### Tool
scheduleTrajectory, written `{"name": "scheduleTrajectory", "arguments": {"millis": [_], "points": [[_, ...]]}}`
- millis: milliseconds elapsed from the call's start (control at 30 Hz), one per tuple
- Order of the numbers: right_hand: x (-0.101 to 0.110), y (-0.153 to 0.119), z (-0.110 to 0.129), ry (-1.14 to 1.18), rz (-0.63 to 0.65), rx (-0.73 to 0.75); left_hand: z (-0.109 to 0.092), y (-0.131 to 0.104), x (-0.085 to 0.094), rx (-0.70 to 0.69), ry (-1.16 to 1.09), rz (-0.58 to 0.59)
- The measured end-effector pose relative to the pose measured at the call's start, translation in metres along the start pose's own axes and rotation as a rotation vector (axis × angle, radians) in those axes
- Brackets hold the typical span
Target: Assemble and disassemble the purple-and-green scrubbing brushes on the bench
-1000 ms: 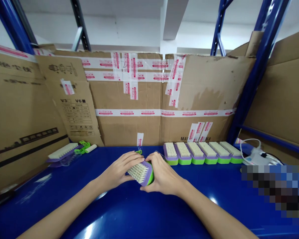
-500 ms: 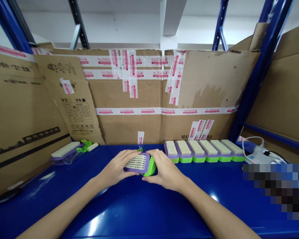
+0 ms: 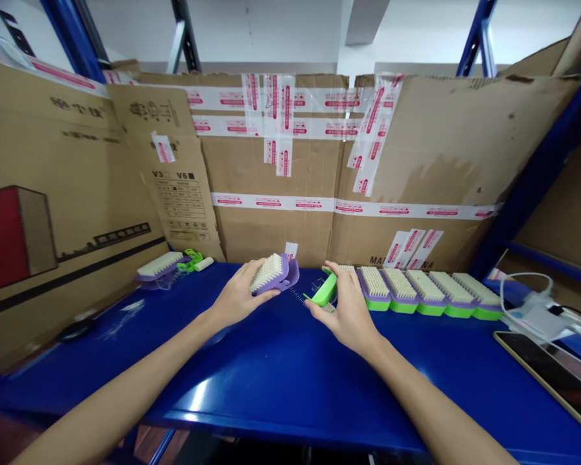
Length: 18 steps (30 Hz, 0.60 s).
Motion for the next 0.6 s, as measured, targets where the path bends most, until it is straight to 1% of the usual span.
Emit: {"name": "scheduleTrajectory", "arguments": {"millis": [67, 133, 233, 333, 433, 533, 600], "points": [[-0.002, -0.001, -0.001, -0.015, 0.014, -0.011, -0.002, -0.001, -0.003, 0.138, -0.132, -0.009], [-0.005, -0.002, 0.0, -0.009, 0.057, 0.001, -0.005, -0.002, -0.006, 0.251, -0.272, -0.014], [-0.011, -0.004, 0.002, 0.016, 0.199, 0.038, -0.003, -0.003, -0.012, 0.387, -0.431, -0.055], [-0.016, -0.007, 0.005, 0.037, 0.374, 0.061, 0.002, -0.002, -0.019, 0.471, -0.588, -0.117], [-0.02, -0.01, 0.006, 0.019, 0.513, 0.091, 0.006, 0.0, -0.026, 0.545, -0.753, -0.149], [-0.023, -0.013, 0.004, -0.03, 0.607, 0.104, 0.006, 0.001, -0.029, 0.62, -0.856, -0.164], [-0.024, -0.014, 0.002, -0.051, 0.623, 0.097, 0.005, 0.0, -0.028, 0.655, -0.9, -0.179]]}}
Point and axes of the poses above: each hand's wrist, its own y-axis towards the middle knuckle, its own x-axis out of the back of the hand, z = x × y, the point moved 2 cm from there along y, towards the middle knuckle, and after that the axes turned 1 degree about z, right-handed, at the moved point
